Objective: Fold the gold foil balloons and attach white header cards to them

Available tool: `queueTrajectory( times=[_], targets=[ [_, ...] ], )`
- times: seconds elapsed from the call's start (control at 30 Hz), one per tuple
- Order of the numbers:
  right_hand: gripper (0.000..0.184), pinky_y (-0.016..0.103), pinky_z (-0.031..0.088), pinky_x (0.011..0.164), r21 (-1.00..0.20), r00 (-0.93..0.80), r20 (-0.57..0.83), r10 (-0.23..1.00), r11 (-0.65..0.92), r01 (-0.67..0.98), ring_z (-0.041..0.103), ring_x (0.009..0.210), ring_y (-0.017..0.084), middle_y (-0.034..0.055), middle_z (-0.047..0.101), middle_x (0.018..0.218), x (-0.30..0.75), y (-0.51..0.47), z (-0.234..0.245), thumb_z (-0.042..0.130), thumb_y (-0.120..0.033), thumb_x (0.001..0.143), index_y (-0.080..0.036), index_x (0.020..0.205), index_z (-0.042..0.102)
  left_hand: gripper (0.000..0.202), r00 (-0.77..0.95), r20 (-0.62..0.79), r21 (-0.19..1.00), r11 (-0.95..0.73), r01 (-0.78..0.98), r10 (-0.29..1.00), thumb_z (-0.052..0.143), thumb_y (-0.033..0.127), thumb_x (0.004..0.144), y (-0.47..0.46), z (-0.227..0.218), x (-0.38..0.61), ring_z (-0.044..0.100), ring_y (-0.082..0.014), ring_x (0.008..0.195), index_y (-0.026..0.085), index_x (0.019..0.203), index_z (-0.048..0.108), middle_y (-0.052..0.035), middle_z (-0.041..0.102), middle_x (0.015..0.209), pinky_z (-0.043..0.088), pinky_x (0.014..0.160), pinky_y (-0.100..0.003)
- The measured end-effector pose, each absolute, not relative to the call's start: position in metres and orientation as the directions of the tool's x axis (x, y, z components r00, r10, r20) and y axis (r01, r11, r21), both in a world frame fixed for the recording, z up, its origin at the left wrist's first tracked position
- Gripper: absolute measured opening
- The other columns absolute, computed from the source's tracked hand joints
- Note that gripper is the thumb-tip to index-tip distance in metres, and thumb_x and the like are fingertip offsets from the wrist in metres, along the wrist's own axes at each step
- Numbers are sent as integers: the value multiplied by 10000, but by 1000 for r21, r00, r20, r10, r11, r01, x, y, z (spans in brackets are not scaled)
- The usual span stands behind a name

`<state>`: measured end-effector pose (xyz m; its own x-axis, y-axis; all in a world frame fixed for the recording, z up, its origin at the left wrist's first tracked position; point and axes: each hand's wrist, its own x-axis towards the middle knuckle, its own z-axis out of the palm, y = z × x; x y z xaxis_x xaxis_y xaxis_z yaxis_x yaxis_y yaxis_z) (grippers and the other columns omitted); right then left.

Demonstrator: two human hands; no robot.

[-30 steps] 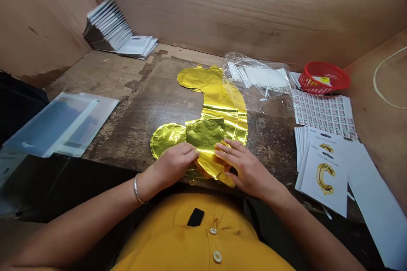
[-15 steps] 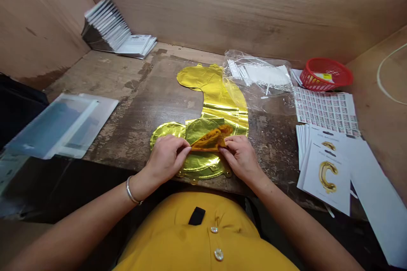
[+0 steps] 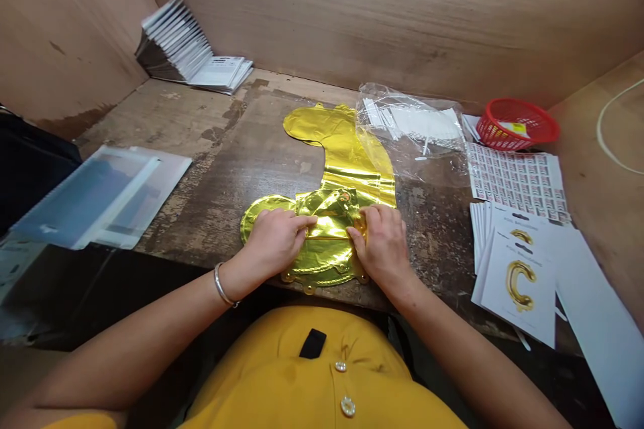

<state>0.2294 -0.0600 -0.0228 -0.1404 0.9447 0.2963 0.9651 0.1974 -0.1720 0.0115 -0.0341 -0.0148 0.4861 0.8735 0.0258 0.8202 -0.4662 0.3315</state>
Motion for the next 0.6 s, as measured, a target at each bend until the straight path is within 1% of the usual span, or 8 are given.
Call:
queueTrajectory(
  times=[0.07,0.13,0.23,0.3,0.37,0.43,0.5,0.6],
  targets=[
    [215,416,401,897,-148,-308,362,880,381,913,514,1056,285,109,665,1178,230,-59,-25,548,-207,904,-191,1079,671,293,508,25,297,-491,819,861,523,227,916,-33,-14,11,604,-234,788,282,1139,704,-44,682,799,405,687,-340],
    [246,406,389,924,-133,-442,354,824,512,848,520,1056,267,41,698,1184,232,-58,-27,517,-180,926,-231,1091,692,299,528,22,257,-515,818,849,513,226,919,-32,-11,6,603,-238,774,286,1141,703,-44,668,775,412,675,-343],
    [246,400,397,873,-119,-462,348,816,527,841,526,1000,262,0,728,1145,234,-58,-32,536,-199,930,-241,1103,706,302,505,20,148,-502,852,863,511,192,894,-33,-1,-11,597,-246,760,255,1114,708,-56,647,764,430,661,-344],
    [231,393,397,848,-121,-449,364,816,520,846,527,966,253,-8,730,1144,235,-57,-35,552,-222,931,-239,1098,711,318,504,90,85,-511,855,859,548,200,863,-35,5,-23,601,-269,858,194,1154,676,-93,665,900,461,711,-364],
    [223,386,400,835,-132,-443,370,817,518,845,527,933,241,-14,729,1146,236,-55,-37,562,-236,932,-235,1098,711,379,615,195,50,-634,772,764,567,189,855,-37,8,-27,574,-291,1038,165,1230,615,-124,648,1126,465,844,-398],
    [226,381,409,823,-136,-447,359,819,520,843,527,911,235,-13,726,1154,237,-53,-36,566,-233,931,-224,1105,709,352,771,250,8,-798,603,586,546,147,876,-36,4,-22,545,-278,1128,163,1223,602,-118,629,1217,431,948,-415],
    [219,381,420,807,-127,-461,353,814,530,838,527,895,239,-7,734,1134,236,-52,-29,570,-211,922,-212,1086,715,211,858,247,-42,-879,474,451,511,115,904,-33,-3,-12,594,-244,999,138,1059,651,-113,682,1043,457,892,-387],
    [254,394,439,787,-77,-467,377,800,530,845,540,884,252,56,723,1149,229,-64,-14,551,-169,910,-163,1118,697,167,869,232,-74,-883,464,437,501,99,902,-35,-10,5,575,-203,695,126,799,630,-67,624,701,471,664,-327]
  ],
)
